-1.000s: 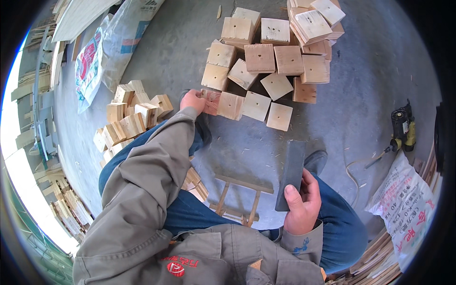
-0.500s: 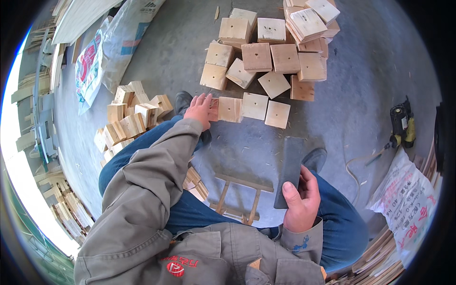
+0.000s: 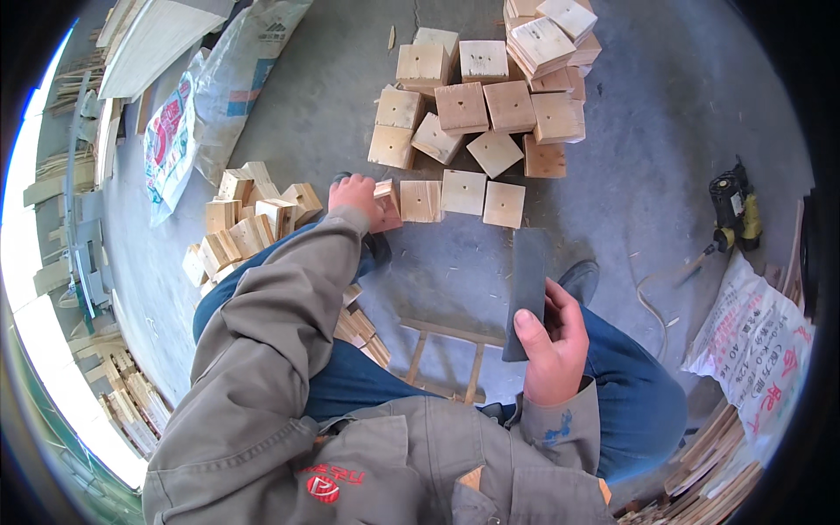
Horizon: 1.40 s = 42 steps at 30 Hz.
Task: The person sits on the floor and sands small wooden blocks one by one using a sanding block. They pick up a block, sand its edges and faces, and place it back into a pile.
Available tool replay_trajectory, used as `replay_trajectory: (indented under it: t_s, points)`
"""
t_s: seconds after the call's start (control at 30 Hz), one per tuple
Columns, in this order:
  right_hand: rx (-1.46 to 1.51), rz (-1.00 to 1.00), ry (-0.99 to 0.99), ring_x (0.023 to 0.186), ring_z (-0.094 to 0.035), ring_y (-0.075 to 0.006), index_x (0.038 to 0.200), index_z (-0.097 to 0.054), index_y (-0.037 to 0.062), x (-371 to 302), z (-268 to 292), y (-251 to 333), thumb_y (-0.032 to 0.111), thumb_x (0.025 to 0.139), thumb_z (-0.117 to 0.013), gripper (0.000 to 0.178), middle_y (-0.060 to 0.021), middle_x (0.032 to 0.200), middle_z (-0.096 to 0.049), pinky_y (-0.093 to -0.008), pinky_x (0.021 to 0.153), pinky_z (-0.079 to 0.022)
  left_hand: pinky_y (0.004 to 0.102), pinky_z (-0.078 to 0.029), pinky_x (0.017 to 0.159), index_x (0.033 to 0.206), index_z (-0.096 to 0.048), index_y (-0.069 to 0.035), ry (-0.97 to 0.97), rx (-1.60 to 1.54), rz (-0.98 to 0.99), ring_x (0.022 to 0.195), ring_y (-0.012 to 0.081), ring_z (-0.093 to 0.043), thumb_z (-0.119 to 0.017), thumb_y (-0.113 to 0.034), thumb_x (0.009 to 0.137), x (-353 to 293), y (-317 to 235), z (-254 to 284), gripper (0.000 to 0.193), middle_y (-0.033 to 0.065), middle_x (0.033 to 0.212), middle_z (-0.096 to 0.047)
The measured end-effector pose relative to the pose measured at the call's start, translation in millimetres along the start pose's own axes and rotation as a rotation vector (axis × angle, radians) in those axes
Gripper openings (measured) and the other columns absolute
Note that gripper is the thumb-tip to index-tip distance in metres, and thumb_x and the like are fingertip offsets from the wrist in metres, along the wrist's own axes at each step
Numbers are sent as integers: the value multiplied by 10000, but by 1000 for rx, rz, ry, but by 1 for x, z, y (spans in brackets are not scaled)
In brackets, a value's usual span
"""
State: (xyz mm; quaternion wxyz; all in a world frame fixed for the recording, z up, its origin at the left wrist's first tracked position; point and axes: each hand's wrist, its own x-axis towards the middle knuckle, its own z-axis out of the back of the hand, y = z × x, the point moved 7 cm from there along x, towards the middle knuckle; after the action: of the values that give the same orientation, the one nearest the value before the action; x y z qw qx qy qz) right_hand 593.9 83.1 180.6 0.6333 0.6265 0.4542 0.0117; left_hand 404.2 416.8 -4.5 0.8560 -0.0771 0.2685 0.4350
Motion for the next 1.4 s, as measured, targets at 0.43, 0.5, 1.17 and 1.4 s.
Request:
replay_trajectory:
  t_s: [0.43,0.5,1.17,1.4]
  points:
    - [-84,168,-29,1088,-641,-196,1358,-532,-86,-21,16,-5,161,903,-779,573,-171,1231,-661,-319,952,-516,402,-421,1163,1489,-474,-70,45,-218,146,1400,359,-471,-891,-302,667,-25,23,21,950,199,1479,-509]
    - [-80,171,-31,1090,-641,-197,1359,-533,-86,-20,17,-6,165,901,-783,579,-172,1230,-662,-318,953,-516,417,-425,1163,1527,-417,-97,59,-203,152,1424,351,-445,-921,-292,637,-25,21,18,1041,171,1515,-476]
    - [-40,-96,-9,1184,-607,-236,1429,-447,-99,18,-7,-14,150,923,-752,641,-218,1327,-590,-352,1019,-492,503,-276,1236,1529,-382,-148,56,-16,80,1485,280,-378,-869,-211,703,19,28,-40,961,76,1549,-458]
    - [-49,-81,-15,1176,-604,-227,1417,-464,-96,15,-10,-15,161,920,-760,633,-210,1308,-603,-349,1003,-498,457,-373,1169,1380,-496,-111,-16,-97,-23,1357,339,-497,-791,-159,689,22,22,-38,754,140,1387,-549]
